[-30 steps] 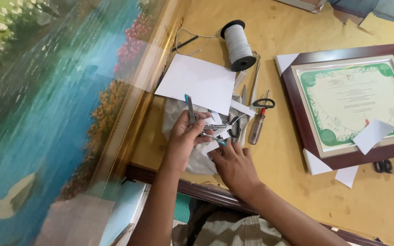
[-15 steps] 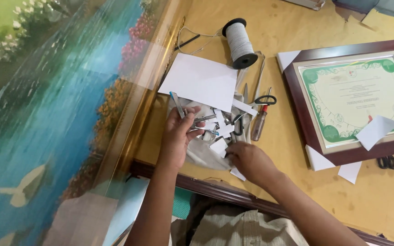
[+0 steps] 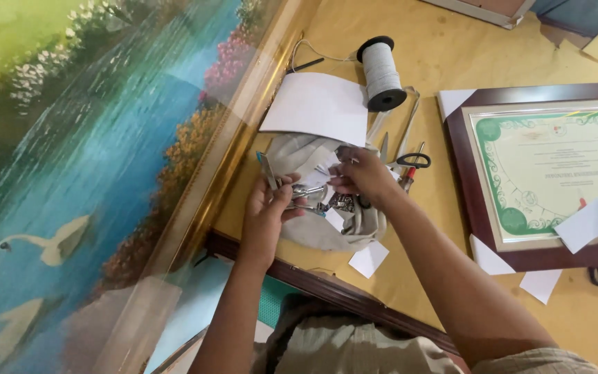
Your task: Finishing the back of framed certificates by applying backing paper, tape, and fasteners using scissors and a utility knife.
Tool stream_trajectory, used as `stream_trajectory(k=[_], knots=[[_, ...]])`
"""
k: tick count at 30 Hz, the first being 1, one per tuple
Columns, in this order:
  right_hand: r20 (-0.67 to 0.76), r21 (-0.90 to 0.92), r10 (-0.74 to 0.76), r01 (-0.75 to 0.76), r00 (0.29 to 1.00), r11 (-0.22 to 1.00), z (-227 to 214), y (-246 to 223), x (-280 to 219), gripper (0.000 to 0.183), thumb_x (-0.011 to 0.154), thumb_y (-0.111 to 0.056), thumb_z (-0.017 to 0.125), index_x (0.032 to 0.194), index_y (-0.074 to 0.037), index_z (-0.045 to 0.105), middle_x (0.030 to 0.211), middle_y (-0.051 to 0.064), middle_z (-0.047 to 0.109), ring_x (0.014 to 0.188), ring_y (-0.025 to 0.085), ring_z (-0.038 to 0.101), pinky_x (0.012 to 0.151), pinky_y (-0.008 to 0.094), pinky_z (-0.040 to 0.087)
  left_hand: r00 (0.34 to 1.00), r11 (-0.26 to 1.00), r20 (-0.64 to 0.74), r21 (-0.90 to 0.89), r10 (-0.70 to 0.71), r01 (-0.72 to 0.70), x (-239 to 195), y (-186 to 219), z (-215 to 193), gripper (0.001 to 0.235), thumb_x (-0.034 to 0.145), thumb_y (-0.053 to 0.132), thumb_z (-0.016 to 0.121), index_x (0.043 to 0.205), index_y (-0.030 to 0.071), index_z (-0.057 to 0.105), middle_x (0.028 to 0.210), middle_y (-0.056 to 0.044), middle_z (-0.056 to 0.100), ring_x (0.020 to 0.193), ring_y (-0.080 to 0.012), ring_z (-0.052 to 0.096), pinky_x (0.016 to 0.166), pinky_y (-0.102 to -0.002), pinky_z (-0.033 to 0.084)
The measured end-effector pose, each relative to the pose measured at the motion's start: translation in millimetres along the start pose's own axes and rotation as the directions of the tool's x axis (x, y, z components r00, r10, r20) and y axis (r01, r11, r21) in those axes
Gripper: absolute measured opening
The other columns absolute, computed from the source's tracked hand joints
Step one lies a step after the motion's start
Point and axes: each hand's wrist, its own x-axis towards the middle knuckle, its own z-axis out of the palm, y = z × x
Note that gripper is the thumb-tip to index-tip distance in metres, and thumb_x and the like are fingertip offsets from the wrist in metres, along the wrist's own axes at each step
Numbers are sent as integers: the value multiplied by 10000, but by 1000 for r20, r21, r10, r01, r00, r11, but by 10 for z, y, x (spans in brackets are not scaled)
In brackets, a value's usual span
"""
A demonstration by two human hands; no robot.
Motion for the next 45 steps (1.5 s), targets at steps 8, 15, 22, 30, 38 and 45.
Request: stream_trajectory(k=[8, 15, 22, 30, 38, 45], knots=[[-107, -32, -70, 67, 992, 997, -340, -2, -478, 252, 806, -107, 543, 1017, 27, 571, 759, 211, 602, 530, 233, 635, 448, 275, 558, 1000, 998, 3, 67, -8, 8, -8, -167, 179, 140, 882, 172, 467, 978, 73, 441, 1009, -132, 623, 798, -222, 655, 667, -292, 571], [205, -873, -331, 325, 921, 364, -249, 476, -1000, 336, 789, -185, 501, 1102, -289, 567, 1088, -34, 551, 856, 287, 625, 722, 414, 552, 995, 982, -84, -184, -52, 36, 143, -651, 373, 217, 936, 242, 378, 1043, 54, 402, 1099, -184, 575, 926, -309, 620, 727, -345, 556], [270, -859, -361, 393, 893, 329, -273, 487, -997, 283, 777, -187, 512, 1021, -290, 612, 922, 13, 519, 873, 302, 576, 715, 419, 539, 926, 929, -84, 9, -367, 369, 134, -768, 295, 214, 901, 368, 390, 941, 159, 408, 921, -133, 656, 866, -250, 649, 822, -330, 416], [-21, -829, -576, 308, 817, 468, -336, 422, -703, 276, 756, -282, 599, 1031, -262, 597, 804, 27, 601, 773, 255, 628, 656, 404, 538, 888, 888, -111, -175, -446, 424, 193, -634, -31, 231, 902, 395, 396, 923, 166, 414, 968, -137, 640, 917, -304, 632, 877, -571, 382], [-93, -856, -516, 197, 851, 479, -339, 430, -439, 146, 770, -252, 622, 903, -192, 625, 803, 53, 605, 795, 298, 624, 696, 412, 520, 951, 952, 38, -6, -307, 307, 187, -491, -102, 179, 906, 339, 423, 898, 162, 448, 874, -166, 657, 708, -241, 651, 593, -299, 524], [-193, -770, -543, 217, 818, 600, -74, 406, -679, 176, 811, -250, 592, 951, -151, 551, 793, 112, 642, 784, 331, 614, 736, 467, 479, 912, 848, 207, -341, -354, 406, 259, -778, -138, 251, 898, 447, 394, 778, 250, 492, 947, -104, 658, 968, -258, 606, 857, -410, 428]])
